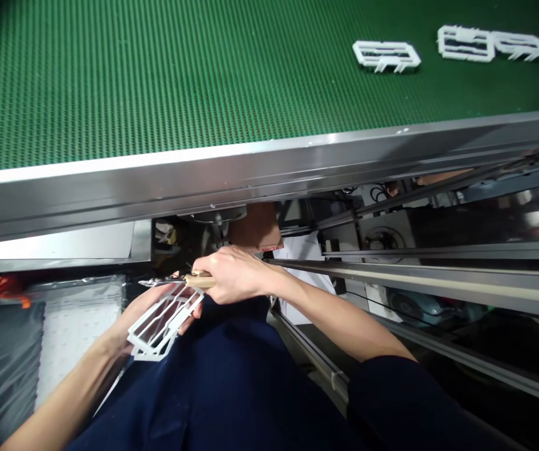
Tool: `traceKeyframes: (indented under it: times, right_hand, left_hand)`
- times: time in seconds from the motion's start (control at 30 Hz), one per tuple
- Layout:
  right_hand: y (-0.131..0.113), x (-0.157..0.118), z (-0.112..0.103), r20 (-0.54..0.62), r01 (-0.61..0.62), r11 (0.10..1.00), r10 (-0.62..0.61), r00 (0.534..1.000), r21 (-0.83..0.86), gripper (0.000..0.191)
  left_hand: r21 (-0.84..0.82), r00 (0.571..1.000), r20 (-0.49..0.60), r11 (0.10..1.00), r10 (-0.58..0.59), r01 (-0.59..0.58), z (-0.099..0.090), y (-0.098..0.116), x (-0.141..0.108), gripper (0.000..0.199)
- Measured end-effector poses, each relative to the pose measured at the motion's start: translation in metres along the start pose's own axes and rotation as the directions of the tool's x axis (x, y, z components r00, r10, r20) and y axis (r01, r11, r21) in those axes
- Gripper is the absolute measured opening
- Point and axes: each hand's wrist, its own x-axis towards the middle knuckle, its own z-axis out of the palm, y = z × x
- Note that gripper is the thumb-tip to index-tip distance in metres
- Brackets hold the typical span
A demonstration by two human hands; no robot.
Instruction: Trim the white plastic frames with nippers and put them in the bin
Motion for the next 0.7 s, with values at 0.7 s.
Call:
traceKeyframes:
  times: [0.7]
  right_hand:
    - [0.002,0.008,0.008,0.052,0.011,0.992,-0.004,0.999,-0.129,0.013]
  left_hand:
    - [-0.051,0.999,0.006,0.998,-0.042,0.042,-0.006,-0.004,0.001,0.039]
